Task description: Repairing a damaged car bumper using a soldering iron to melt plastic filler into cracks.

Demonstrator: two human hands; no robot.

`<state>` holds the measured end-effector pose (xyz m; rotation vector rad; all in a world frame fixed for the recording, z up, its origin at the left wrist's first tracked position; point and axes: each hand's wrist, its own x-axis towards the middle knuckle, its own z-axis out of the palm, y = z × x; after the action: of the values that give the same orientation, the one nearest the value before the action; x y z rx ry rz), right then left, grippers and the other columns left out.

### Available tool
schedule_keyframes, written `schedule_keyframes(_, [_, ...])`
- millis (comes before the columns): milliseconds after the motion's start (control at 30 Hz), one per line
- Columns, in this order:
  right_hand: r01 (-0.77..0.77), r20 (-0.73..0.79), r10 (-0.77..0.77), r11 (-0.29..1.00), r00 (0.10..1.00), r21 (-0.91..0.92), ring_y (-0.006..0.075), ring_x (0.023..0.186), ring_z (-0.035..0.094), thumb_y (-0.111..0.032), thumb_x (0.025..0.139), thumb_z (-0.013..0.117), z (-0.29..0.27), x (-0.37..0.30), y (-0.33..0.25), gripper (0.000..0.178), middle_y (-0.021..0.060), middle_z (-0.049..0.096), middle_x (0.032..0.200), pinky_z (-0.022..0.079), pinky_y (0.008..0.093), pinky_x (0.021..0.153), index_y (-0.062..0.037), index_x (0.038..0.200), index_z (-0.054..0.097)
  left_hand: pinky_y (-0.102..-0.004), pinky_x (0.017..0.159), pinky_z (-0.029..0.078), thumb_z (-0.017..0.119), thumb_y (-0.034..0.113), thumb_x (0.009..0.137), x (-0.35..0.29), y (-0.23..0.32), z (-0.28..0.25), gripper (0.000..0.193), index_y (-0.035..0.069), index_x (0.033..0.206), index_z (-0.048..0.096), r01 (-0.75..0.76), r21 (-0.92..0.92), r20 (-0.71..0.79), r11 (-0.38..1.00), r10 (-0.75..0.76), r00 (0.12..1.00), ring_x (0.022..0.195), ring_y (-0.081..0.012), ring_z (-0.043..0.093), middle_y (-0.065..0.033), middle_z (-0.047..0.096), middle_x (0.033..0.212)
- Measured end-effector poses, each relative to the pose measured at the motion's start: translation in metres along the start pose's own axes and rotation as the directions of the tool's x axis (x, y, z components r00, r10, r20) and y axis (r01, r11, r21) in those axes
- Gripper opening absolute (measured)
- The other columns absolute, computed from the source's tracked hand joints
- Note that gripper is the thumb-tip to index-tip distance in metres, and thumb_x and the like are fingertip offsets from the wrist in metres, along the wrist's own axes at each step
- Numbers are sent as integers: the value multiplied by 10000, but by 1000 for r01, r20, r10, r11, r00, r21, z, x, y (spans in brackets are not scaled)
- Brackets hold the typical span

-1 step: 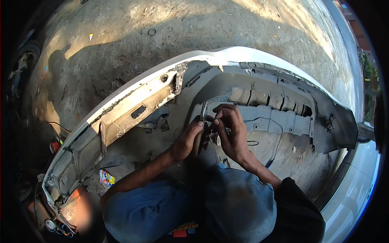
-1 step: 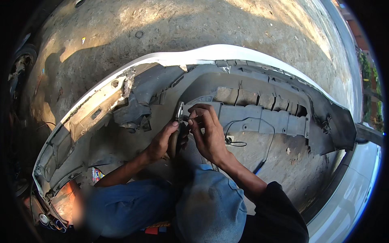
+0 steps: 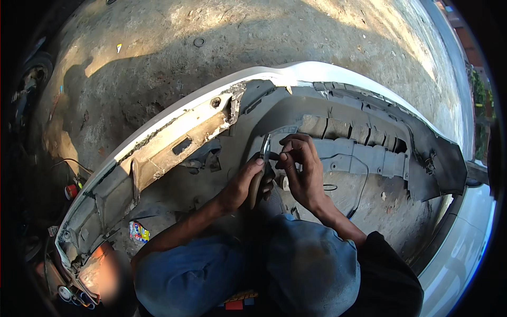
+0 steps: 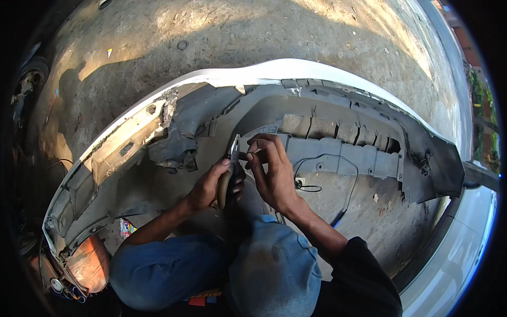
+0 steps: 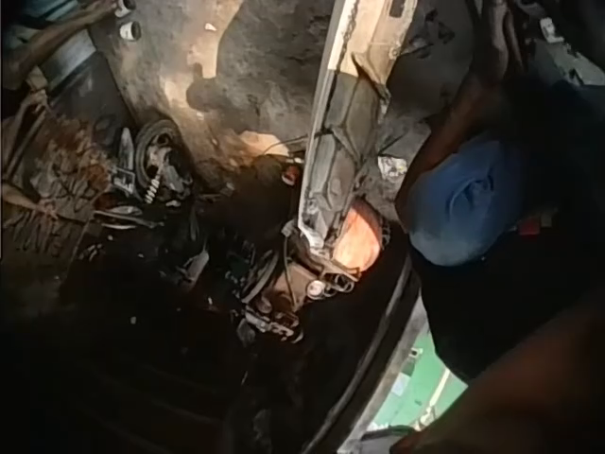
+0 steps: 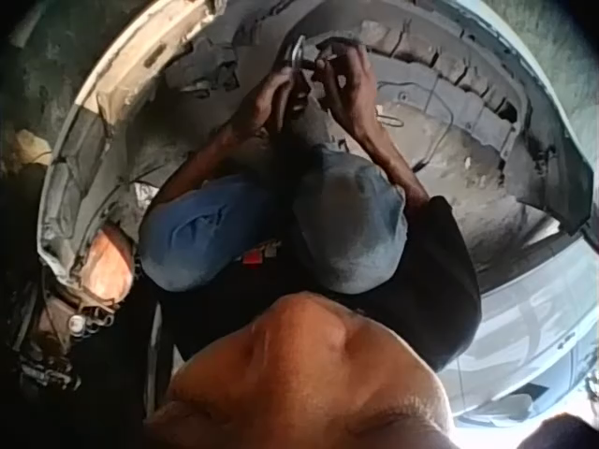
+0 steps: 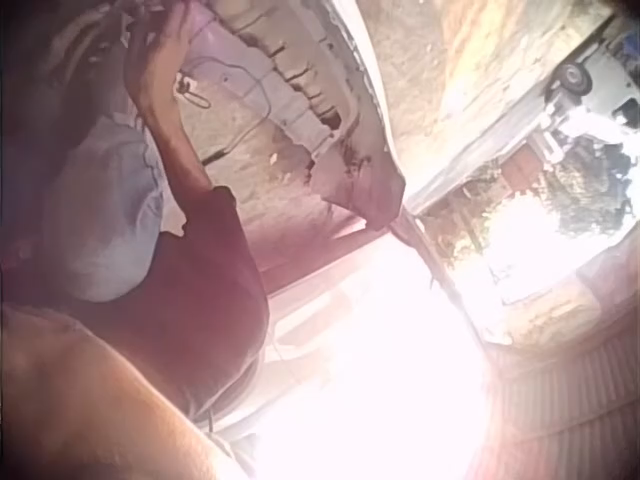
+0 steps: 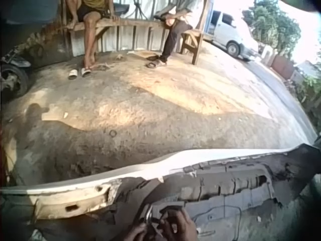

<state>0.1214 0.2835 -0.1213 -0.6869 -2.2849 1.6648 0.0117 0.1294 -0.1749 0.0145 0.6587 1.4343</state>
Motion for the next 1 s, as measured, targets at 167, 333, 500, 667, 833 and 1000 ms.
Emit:
schedule_keyframes(167, [164, -4, -174, 934, 985, -317, 222, 730, 690, -22, 920, 619, -4, 14, -3, 155, 132, 602, 1045, 529, 310, 670, 9, 1047, 536, -342, 690, 498, 501, 219, 1010, -24, 18, 31, 396, 67, 1349, 365, -30, 270, -14, 963, 35, 999, 799, -140, 545, -52, 516, 920])
schedule_keyframes(333, [191, 97, -169, 935, 981, -300, 300, 748, 693, -48, 918, 611, -9, 22, -8, 185, 130, 595, 1036, 534, 406, 654, -27, 1086, 537, -344, 697, 505, 509, 138, 982, -28, 13, 27, 442, 39, 1379, 339, -92, 316, 34, 944, 86, 996, 823, -149, 561, -68, 547, 972])
schedule_keyframes(500, [116, 98, -96, 968, 991, -222, 262, 856, 681, -6, 888, 645, -8, 22, -16, 163, 121, 611, 965, 523, 360, 720, 4, 1028, 562, -296, 732, 491, 524, 101, 944, -31, 13, 17, 467, -17, 1378, 399, -87, 563, -54, 822, 142, 988, 783, -130, 606, -72, 647, 905])
schedule_keyframes(667, [218, 72, -206, 929, 976, -300, 282, 877, 652, 11, 863, 650, -10, 21, -17, 165, 121, 612, 948, 509, 366, 769, 3, 1009, 573, -279, 750, 471, 541, 116, 921, -36, 31, 34, 504, -32, 1384, 407, -29, 661, -92, 750, 119, 989, 816, -113, 589, -69, 650, 934])
schedule_keyframes(833, [222, 104, -196, 891, 975, -397, 306, 872, 646, -10, 854, 653, -10, 23, -19, 163, 120, 620, 945, 506, 380, 773, -10, 1000, 580, -257, 757, 458, 539, 114, 907, -35, 29, 34, 540, -38, 1404, 392, -21, 693, -93, 720, 118, 989, 809, -94, 567, -48, 650, 946])
schedule_keyframes(1000, [182, 118, -143, 873, 983, -453, 320, 878, 642, -36, 827, 659, -13, 25, -22, 181, 108, 627, 929, 500, 398, 791, -17, 991, 584, -280, 729, 474, 534, 83, 871, -31, 28, 35, 473, -22, 1329, 483, -81, 694, -87, 716, 195, 977, 774, -112, 576, -76, 659, 968])
